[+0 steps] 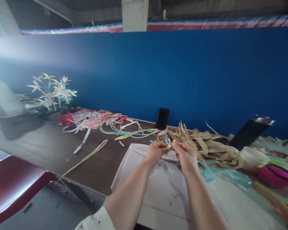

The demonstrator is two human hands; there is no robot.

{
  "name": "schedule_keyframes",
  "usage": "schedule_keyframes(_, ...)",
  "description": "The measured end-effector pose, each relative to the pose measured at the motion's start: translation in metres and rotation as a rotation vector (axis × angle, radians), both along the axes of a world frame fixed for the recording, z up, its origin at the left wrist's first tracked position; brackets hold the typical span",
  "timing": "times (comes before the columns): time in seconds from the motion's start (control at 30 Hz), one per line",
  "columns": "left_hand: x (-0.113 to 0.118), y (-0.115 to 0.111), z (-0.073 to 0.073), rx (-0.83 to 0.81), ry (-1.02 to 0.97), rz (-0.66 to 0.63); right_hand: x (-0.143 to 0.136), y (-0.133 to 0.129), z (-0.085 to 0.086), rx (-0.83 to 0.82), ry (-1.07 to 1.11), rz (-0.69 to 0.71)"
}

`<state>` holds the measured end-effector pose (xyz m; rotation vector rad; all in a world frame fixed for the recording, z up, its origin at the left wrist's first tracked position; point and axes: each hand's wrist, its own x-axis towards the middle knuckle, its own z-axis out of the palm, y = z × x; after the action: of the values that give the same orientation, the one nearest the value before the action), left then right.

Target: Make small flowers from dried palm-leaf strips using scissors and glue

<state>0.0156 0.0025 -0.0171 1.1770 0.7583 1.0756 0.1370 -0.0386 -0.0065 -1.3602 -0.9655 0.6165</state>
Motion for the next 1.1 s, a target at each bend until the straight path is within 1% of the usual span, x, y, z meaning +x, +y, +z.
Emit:
schedule_keyframes(0.27,0.0000,0.0010,-0.0019,0.015,0.056,-0.002,0.0003,0.0017,-0.0023,-0.007,0.028,0.000)
schedule_keyframes(0.43,0.0006,0.0015,-0.0033,0.014,0.027,0.004,-0.0007,0.0002,-0.0003,-0.023,0.028,0.000)
schedule_keyframes(0.63,0.0009,0.0005,-0.0004,-0.020,-0.011,0.000,-0.0015,-0.0002,0.0009,-0.035,0.042,0.006)
schedule_keyframes(1.1,0.0002,-0.0002,-0.0005,0.000,-0.010,-0.005,-0.0002,0.0006,-0.0012,-0.037,0.043,0.005)
